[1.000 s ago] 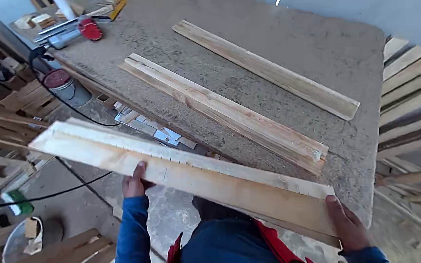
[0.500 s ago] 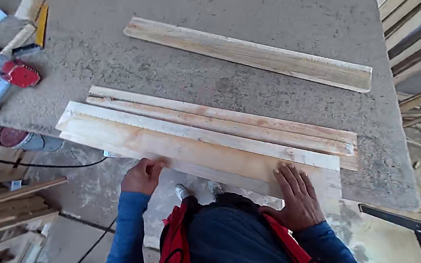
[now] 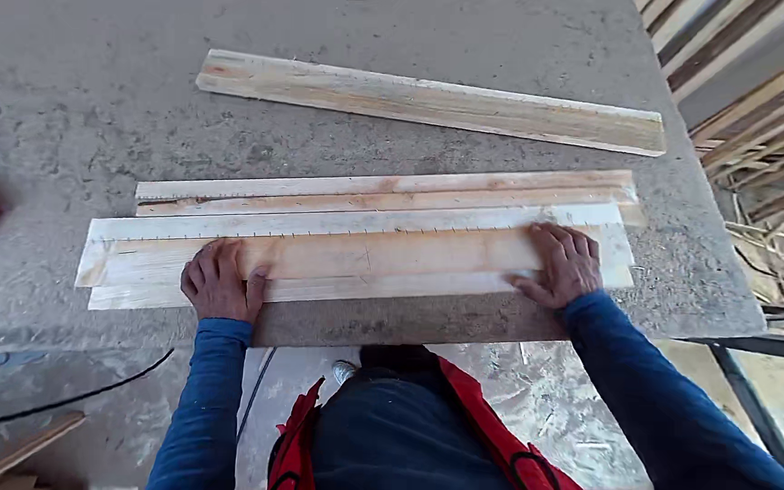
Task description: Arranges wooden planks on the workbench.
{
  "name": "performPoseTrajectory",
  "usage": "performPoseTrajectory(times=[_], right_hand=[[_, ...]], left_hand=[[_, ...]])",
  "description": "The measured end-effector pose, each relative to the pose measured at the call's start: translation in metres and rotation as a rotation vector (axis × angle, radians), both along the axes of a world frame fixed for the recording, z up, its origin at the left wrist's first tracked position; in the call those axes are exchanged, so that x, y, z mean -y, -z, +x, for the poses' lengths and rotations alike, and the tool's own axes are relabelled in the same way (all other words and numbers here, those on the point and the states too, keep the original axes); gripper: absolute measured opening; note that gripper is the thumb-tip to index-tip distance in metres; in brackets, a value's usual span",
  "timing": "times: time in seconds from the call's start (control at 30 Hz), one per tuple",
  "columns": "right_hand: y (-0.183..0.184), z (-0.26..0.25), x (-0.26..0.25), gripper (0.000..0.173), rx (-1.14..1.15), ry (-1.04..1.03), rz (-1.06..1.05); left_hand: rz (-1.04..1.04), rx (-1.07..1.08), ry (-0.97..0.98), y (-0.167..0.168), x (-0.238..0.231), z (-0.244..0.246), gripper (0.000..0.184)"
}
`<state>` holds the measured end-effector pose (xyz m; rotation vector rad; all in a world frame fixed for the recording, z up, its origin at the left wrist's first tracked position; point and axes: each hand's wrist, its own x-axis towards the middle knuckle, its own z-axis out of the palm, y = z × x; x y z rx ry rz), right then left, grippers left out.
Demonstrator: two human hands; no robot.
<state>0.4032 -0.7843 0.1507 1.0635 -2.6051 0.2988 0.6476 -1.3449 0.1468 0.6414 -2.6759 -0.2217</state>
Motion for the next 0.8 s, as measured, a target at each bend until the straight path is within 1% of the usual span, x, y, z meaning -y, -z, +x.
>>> performPoseTrajectory(times=[0.07,0.17,0.23,0.27,0.33,0.43,0.5,0.57,0.6,0.63,0.7,0.77,0.8], right_hand=[[-0.008,-0.039,0.034,0.114,0.036,0.024,0.008],[-0.023,-0.081,0.073,0.125,0.145,0.038,0.077],[-0.031,-0.106,0.085,0.127,0.194,-0.051,0.126],[-0.032,-0.115,0.087,0.126,0.192,-0.123,0.142],[-0.035,-0.120,0.088,0.119,0.145,-0.232,0.161],[-0.037,-0.119,0.083,0.106,0.025,-0.324,0.187],[-0.050,-0.122,0.082,0.095,-0.007,-0.376,0.222],[-0.071,-0.123,0.084,0.084,-0.021,-0.386,0.216],[-0.083,-0.125,0.087,0.079,-0.009,-0.350,0.198],[-0.095,-0.127,0.091,0.078,0.023,-0.282,0.187],[-0.112,-0.136,0.102,0.082,0.085,-0.154,0.170],[-0.117,-0.148,0.112,0.085,0.123,-0.094,0.162],[-0.119,-0.153,0.117,0.082,0.153,-0.066,0.172]], left_hand=[[-0.001,-0.001,0.006,-0.003,0.026,-0.029,0.083],[-0.006,0.155,0.112,-0.026,0.073,-0.059,0.106],[-0.010,0.291,0.202,-0.044,0.106,-0.075,0.113],[-0.030,0.344,0.242,-0.049,0.120,-0.079,0.116],[-0.109,0.358,0.349,-0.048,0.141,-0.084,0.121],[-0.213,0.321,0.508,-0.051,0.150,-0.087,0.112],[-0.268,0.311,0.561,-0.059,0.152,-0.087,0.105],[-0.289,0.307,0.569,-0.078,0.157,-0.091,0.096],[-0.273,0.303,0.553,-0.093,0.157,-0.096,0.091],[-0.242,0.297,0.519,-0.108,0.156,-0.104,0.086],[-0.172,0.287,0.461,-0.134,0.153,-0.121,0.082],[-0.122,0.286,0.442,-0.147,0.155,-0.135,0.076],[-0.107,0.298,0.436,-0.151,0.156,-0.140,0.071]])
